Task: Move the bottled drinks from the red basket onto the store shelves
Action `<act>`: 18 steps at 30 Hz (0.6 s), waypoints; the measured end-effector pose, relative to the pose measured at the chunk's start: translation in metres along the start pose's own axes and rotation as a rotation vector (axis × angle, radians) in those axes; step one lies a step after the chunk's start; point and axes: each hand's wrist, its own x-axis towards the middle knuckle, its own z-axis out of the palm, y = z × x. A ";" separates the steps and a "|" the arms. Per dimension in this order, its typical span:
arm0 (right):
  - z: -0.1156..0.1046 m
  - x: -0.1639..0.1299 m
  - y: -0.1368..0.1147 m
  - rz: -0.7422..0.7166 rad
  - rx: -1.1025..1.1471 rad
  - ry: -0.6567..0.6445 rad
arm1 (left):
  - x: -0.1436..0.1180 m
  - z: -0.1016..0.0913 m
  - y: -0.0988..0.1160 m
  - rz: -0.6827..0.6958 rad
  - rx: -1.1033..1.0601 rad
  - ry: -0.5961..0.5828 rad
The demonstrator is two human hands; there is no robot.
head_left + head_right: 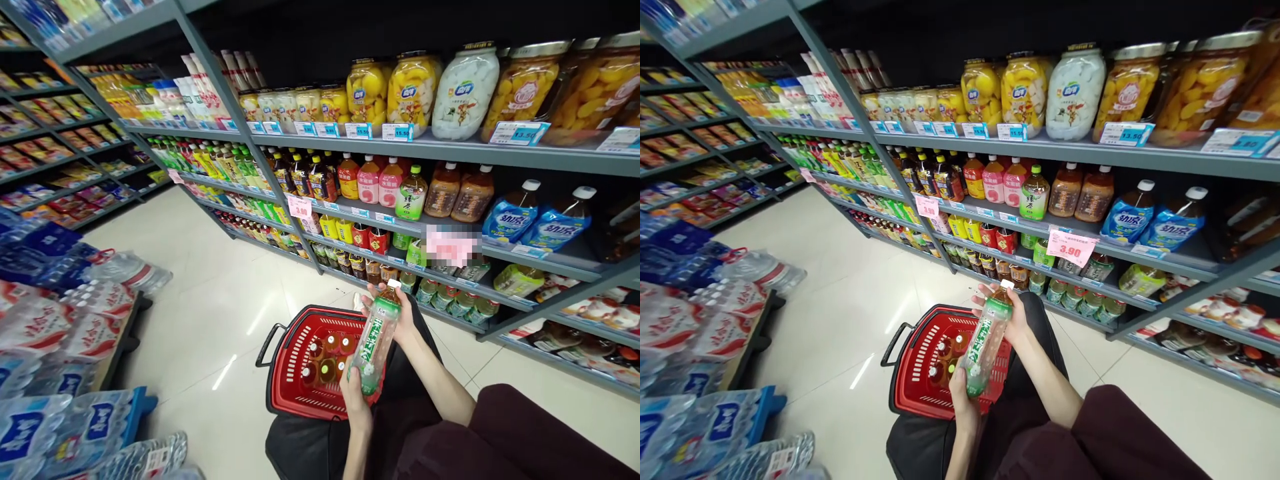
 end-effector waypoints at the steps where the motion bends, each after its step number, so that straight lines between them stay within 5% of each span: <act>1: 0.001 0.001 0.001 0.000 -0.021 0.005 | -0.002 0.001 0.002 0.005 0.003 0.008; 7: 0.027 0.009 0.003 -0.004 -0.228 0.026 | -0.013 0.012 0.018 0.027 0.095 0.060; 11: 0.039 0.002 0.006 -0.076 -0.555 0.058 | -0.006 0.008 0.023 0.069 0.242 0.073; 14: 0.032 -0.011 0.012 -0.074 -0.853 0.050 | 0.000 -0.002 0.021 0.069 0.284 0.133; 18: 0.008 -0.028 0.028 0.000 -0.955 0.014 | 0.001 -0.016 0.010 0.171 0.293 0.210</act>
